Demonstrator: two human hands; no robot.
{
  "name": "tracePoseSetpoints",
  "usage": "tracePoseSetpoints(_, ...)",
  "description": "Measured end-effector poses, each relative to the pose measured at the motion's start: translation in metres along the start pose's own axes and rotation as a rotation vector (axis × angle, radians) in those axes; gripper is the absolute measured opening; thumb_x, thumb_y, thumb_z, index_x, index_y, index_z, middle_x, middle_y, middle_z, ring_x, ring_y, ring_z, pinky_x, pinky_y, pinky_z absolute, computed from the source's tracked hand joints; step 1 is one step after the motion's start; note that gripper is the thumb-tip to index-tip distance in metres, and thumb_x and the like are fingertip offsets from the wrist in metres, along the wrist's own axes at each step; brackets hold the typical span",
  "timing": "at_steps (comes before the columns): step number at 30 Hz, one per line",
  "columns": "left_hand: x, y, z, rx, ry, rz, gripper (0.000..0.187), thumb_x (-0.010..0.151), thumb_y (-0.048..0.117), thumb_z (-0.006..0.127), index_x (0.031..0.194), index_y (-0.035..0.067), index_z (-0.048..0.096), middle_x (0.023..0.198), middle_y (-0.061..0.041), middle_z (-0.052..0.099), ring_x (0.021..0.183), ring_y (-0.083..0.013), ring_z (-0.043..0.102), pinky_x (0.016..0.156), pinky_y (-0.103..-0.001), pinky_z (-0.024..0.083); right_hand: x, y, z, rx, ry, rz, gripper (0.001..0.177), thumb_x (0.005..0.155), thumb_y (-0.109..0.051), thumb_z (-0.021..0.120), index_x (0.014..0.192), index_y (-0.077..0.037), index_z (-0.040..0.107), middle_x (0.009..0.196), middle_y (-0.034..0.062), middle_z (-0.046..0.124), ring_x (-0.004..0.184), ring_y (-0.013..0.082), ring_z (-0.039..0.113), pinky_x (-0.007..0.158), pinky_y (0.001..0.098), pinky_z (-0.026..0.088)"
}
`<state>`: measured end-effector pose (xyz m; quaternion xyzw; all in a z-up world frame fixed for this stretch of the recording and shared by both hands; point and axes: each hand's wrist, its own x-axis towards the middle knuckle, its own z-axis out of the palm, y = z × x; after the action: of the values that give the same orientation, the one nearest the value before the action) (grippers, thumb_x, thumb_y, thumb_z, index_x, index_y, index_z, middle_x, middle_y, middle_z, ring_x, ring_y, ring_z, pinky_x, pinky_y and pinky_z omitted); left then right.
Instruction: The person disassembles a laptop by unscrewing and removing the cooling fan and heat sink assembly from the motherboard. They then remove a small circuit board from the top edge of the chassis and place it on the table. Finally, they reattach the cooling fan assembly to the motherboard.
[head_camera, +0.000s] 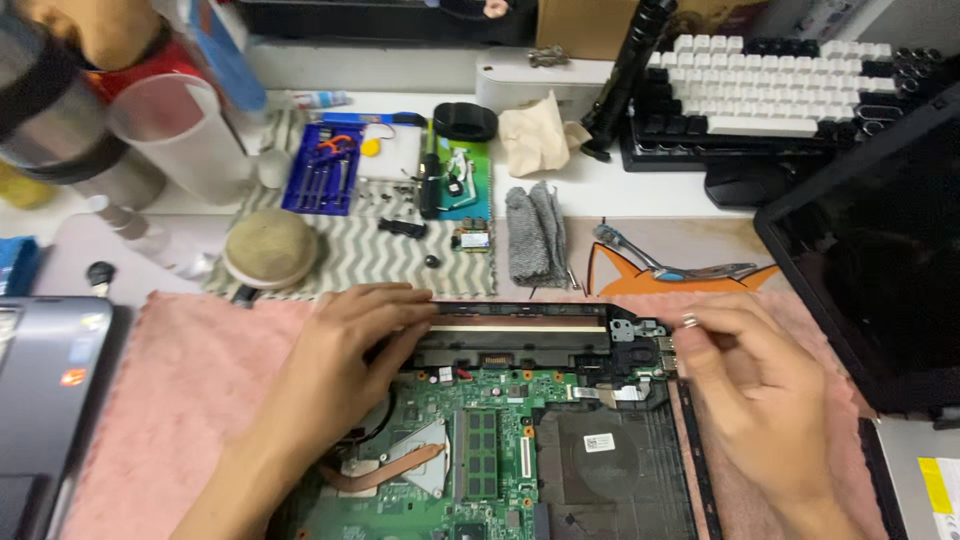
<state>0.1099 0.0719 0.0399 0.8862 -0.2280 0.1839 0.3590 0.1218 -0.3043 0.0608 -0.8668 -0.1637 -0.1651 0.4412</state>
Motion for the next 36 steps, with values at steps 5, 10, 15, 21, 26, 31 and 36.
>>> tracePoseSetpoints(5,-0.003,0.023,0.005,0.057,-0.085,0.158,0.016,0.106,0.020,0.083,0.111,0.006,0.077,0.120,-0.009,0.077,0.110,-0.0307,0.070,0.096,-0.048,0.054,0.006,-0.002,0.001,-0.049,-0.061,-0.052,0.011,0.101,-0.002,0.081,0.111,0.000,0.085,0.107,0.0094,0.078,0.099,0.0182,0.074,0.090,0.0273,0.058)
tracePoseSetpoints(10,0.010,0.047,0.018,0.111,-0.222,0.411,0.036,0.120,0.034,0.080,0.102,0.010,0.060,0.095,-0.007,0.050,0.085,-0.0293,0.048,0.077,-0.046,0.041,0.015,0.004,-0.008,-0.095,0.006,-0.033,0.016,0.106,0.005,0.078,0.121,0.005,0.084,0.116,0.0158,0.080,0.106,0.0218,0.075,0.101,0.0299,0.059)
tracePoseSetpoints(15,0.042,0.039,0.045,0.026,-0.370,0.446,0.032,0.112,0.035,0.082,0.104,0.011,0.063,0.113,-0.014,0.055,0.101,-0.0368,0.055,0.089,-0.051,0.045,0.018,0.022,-0.018,-0.035,0.014,0.068,0.015,0.111,0.011,0.074,0.124,0.010,0.080,0.115,0.0189,0.071,0.106,0.0210,0.069,0.092,0.0260,0.055)
tracePoseSetpoints(21,0.060,0.030,0.063,-0.095,-0.506,0.435,0.036,0.102,0.042,0.081,0.126,0.016,0.080,0.147,-0.023,0.057,0.137,-0.0450,0.053,0.103,-0.056,0.042,0.016,0.020,-0.014,-0.025,0.045,0.105,0.014,0.109,0.012,0.076,0.122,0.010,0.080,0.116,0.0191,0.073,0.106,0.0201,0.072,0.088,0.0242,0.060)
tracePoseSetpoints(26,0.059,0.028,0.063,-0.106,-0.537,0.450,0.033,0.103,0.042,0.079,0.116,0.012,0.081,0.150,-0.025,0.059,0.146,-0.0495,0.050,0.105,-0.059,0.043,0.019,0.006,-0.011,-0.058,0.040,0.119,0.014,0.107,0.009,0.077,0.120,0.008,0.082,0.116,0.0186,0.077,0.107,0.0214,0.075,0.093,0.0265,0.061)
tracePoseSetpoints(31,0.062,0.028,0.071,-0.101,-0.570,0.473,0.033,0.109,0.044,0.074,0.119,0.013,0.075,0.149,-0.026,0.057,0.146,-0.0510,0.049,0.100,-0.059,0.043,0.019,-0.003,-0.025,-0.133,0.008,0.090,0.010,0.109,0.003,0.074,0.113,0.006,0.082,0.116,0.0162,0.081,0.109,0.0215,0.078,0.096,0.0286,0.060)
tracePoseSetpoints(36,0.075,0.035,0.085,0.048,-0.532,0.564,0.028,0.099,0.044,0.081,0.113,0.020,0.074,0.147,-0.024,0.056,0.148,-0.0484,0.050,0.107,-0.061,0.041,0.015,-0.014,-0.057,-0.281,-0.061,0.031,0.011,0.105,0.000,0.080,0.115,0.002,0.085,0.110,0.0125,0.080,0.099,0.0179,0.075,0.085,0.0258,0.054)
